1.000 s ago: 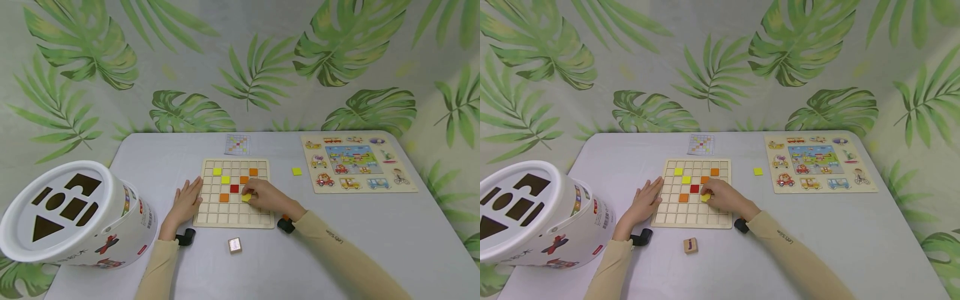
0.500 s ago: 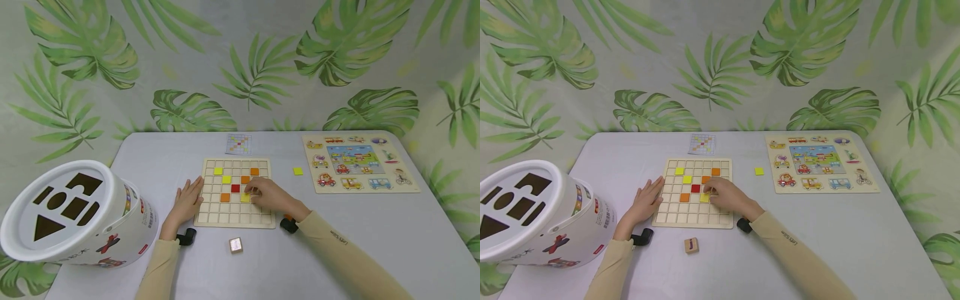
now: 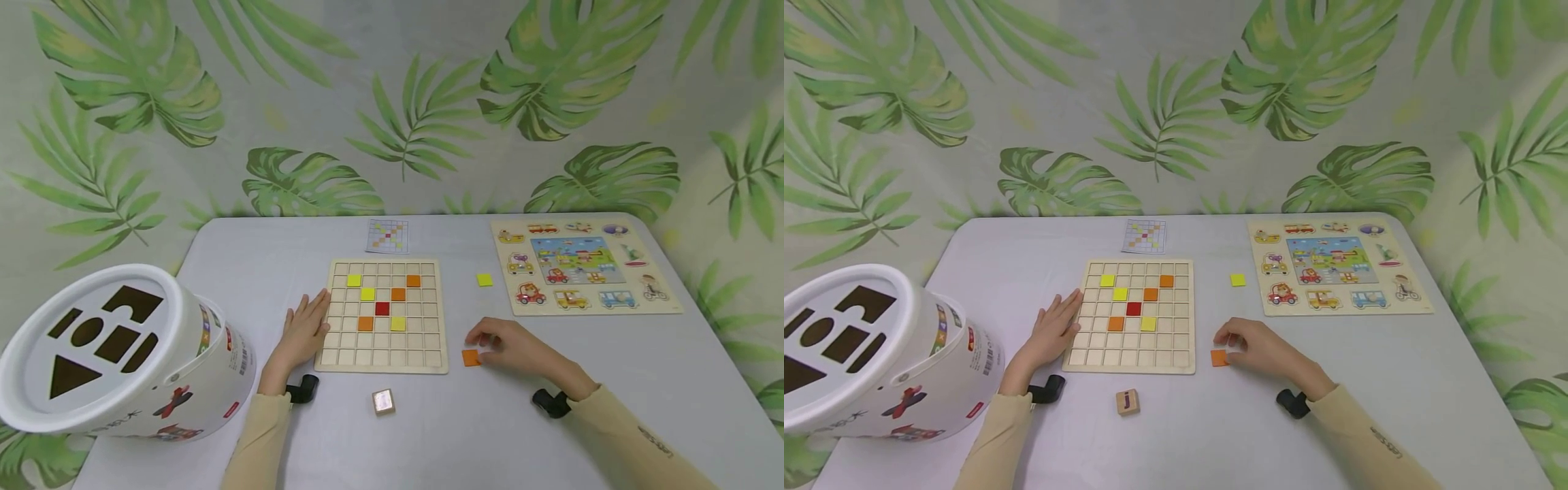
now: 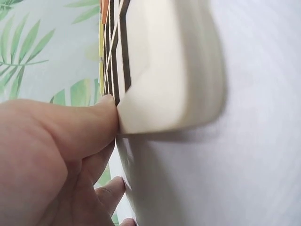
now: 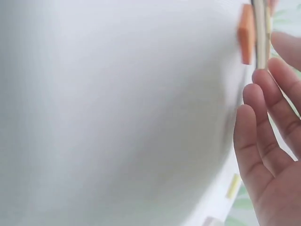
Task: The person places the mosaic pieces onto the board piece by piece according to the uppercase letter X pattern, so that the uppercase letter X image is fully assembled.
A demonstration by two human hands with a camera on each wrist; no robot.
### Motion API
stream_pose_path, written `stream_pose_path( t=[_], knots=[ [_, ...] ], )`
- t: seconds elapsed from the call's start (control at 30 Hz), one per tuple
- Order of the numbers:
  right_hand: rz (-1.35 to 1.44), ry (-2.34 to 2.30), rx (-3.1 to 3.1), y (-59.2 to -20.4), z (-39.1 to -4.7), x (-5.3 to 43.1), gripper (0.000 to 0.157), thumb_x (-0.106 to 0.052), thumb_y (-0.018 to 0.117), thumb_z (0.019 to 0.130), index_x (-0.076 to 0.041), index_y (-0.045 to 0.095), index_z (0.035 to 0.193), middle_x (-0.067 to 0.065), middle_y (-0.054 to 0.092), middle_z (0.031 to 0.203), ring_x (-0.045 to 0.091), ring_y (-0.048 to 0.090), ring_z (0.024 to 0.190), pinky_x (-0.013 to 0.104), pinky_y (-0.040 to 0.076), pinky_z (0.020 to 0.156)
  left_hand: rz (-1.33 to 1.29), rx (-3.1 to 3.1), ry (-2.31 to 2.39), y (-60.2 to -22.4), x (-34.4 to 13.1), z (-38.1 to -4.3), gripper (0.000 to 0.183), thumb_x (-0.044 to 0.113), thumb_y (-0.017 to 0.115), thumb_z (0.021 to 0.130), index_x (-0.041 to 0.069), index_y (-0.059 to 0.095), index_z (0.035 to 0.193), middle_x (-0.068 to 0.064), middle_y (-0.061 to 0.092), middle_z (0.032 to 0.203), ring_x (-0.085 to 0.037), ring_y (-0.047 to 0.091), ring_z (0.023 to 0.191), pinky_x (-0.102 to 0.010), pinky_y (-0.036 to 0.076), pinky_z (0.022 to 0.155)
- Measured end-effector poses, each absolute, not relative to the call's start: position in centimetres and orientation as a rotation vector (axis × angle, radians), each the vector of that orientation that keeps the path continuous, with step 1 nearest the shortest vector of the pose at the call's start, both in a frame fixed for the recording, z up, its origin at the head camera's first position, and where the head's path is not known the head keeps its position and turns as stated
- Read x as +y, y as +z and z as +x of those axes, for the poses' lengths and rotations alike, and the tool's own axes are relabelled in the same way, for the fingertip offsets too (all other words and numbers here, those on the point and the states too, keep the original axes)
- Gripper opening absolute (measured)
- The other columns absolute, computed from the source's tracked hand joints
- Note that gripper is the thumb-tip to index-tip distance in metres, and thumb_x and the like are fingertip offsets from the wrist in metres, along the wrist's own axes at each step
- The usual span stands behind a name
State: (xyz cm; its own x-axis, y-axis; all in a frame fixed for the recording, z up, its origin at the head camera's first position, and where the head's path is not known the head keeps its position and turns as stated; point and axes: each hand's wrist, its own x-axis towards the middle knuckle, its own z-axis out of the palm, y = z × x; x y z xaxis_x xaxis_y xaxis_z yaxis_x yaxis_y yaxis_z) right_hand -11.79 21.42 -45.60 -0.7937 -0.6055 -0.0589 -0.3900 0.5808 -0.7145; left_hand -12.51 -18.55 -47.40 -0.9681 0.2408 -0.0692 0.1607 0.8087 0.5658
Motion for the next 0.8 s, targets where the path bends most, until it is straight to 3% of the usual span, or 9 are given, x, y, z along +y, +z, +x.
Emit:
stream_pose_path(
  t=[0.2,0.43,0.8],
  knots=[
    [-0.850,-0.914,2.556,-46.1,-11.1,21.2,0.025,-0.003,0.073,0.080,-0.015,0.065,0.101,-0.009,0.058,0.098,0.012,0.054,0.092,0.030,0.048,0.084,0.320,2.861,0.883,-47.4,-18.6,-12.5,0.059,0.005,0.051,0.096,-0.002,0.026,0.149,-0.016,0.020,0.156,-0.046,0.006,0.141,-0.067,-0.002,0.105],
    [-0.872,-0.984,2.611,-45.5,-12.1,19.4,0.026,-0.001,0.073,0.078,-0.013,0.066,0.100,-0.008,0.058,0.093,0.012,0.053,0.084,0.029,0.048,0.075,0.317,2.854,0.882,-47.5,-18.6,-12.5,0.059,0.006,0.050,0.096,-0.001,0.026,0.149,-0.016,0.019,0.156,-0.045,0.005,0.141,-0.067,-0.002,0.106],
    [-0.956,-1.090,2.507,-44.0,-14.4,11.1,0.022,-0.004,0.073,0.080,-0.010,0.066,0.101,-0.005,0.060,0.096,0.019,0.055,0.087,0.031,0.049,0.077,0.318,2.868,0.878,-47.4,-18.5,-12.4,0.059,0.005,0.051,0.095,-0.001,0.027,0.149,-0.016,0.021,0.156,-0.045,0.006,0.141,-0.067,-0.001,0.106]
  ],
)
